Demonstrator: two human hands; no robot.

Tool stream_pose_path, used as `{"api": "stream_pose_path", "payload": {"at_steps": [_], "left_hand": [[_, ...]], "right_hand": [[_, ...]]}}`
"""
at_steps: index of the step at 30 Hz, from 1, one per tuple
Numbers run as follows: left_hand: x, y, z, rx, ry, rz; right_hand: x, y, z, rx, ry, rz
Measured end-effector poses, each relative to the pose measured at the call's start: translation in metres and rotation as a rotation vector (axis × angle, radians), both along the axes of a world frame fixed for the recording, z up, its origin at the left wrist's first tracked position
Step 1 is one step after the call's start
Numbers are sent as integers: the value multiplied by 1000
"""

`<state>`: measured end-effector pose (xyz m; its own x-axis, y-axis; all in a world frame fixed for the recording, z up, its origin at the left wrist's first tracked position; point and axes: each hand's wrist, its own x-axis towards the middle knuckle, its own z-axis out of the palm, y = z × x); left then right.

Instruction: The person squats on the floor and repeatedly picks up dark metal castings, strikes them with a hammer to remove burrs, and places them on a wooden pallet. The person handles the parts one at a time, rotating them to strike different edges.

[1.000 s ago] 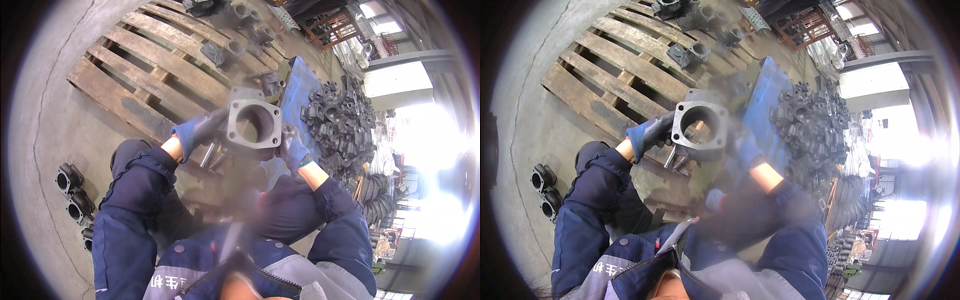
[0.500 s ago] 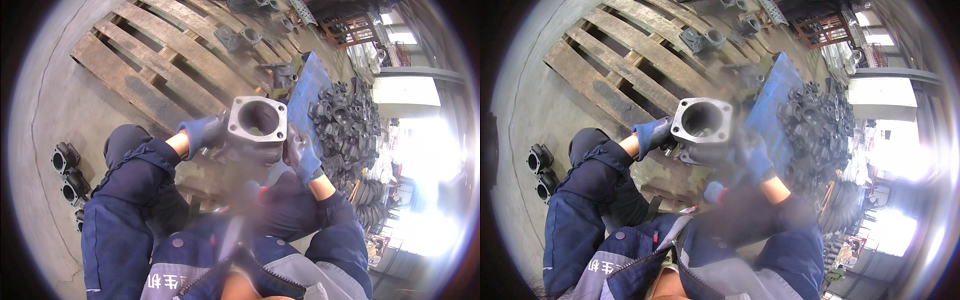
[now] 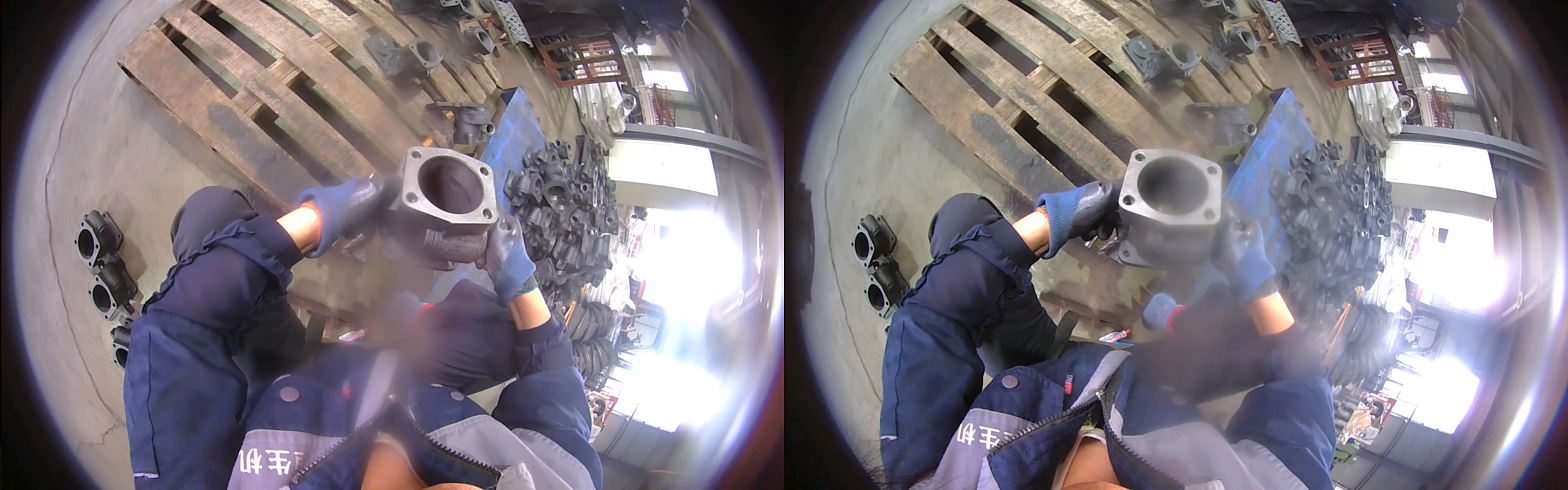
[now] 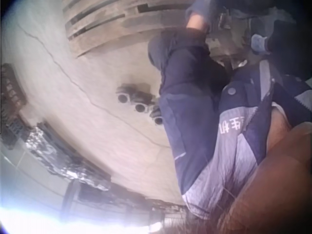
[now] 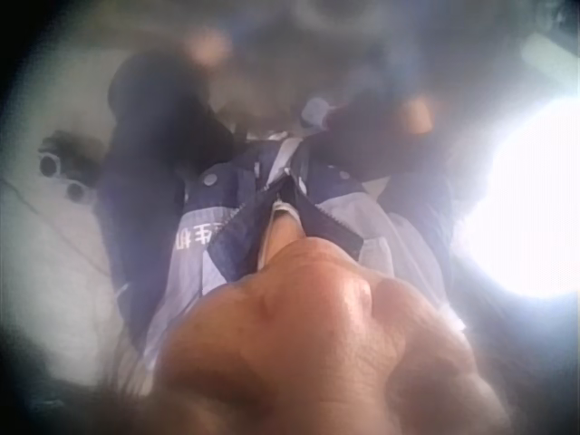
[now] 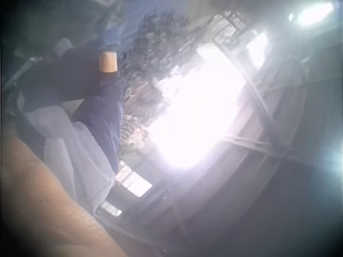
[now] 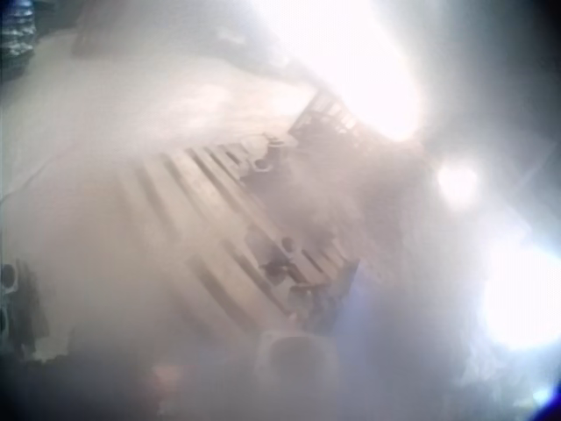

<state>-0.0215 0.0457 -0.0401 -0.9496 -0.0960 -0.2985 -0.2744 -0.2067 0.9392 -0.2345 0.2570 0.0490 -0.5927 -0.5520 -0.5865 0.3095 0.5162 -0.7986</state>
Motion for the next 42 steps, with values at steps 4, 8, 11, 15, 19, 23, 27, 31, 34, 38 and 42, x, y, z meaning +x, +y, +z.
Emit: {"api": "stream_pose_path", "payload": {"at_steps": [4, 8, 11, 15, 19, 23, 27, 31, 34, 38, 42], "left_hand": [[3, -1, 5, 166, -124, -102], [7, -3, 15, 162, -119, -89], [5, -1, 14, -159, 14, -115], [-1, 6, 1, -306, 135, -26], [-10, 13, -15, -174, 161, 84], [-13, 17, -23, -351, 404, 206], [-16, 22, -27, -105, 286, 244], [-22, 24, -23, -143, 298, 277], [-23, 20, -15, -610, 548, 386], [-16, 15, -2, -588, 579, 359], [-16, 12, 2, -687, 559, 376]], "right_hand": [[-20, 29, -26, 112, 623, 467], [-17, 30, -24, 19, 400, 260], [2, 13, -3, 80, 97, -126], [29, -3, 14, 114, 542, 54], [27, -5, 22, 28, 818, 257], [22, -10, 32, 132, 1106, 403], [34, -18, 46, 63, 991, 311], [36, -24, 51, -19, 943, 317], [27, -26, 46, 120, 1104, 397], [19, -23, 36, 27, 1018, 382], [14, -20, 30, -57, 695, 237]]}}
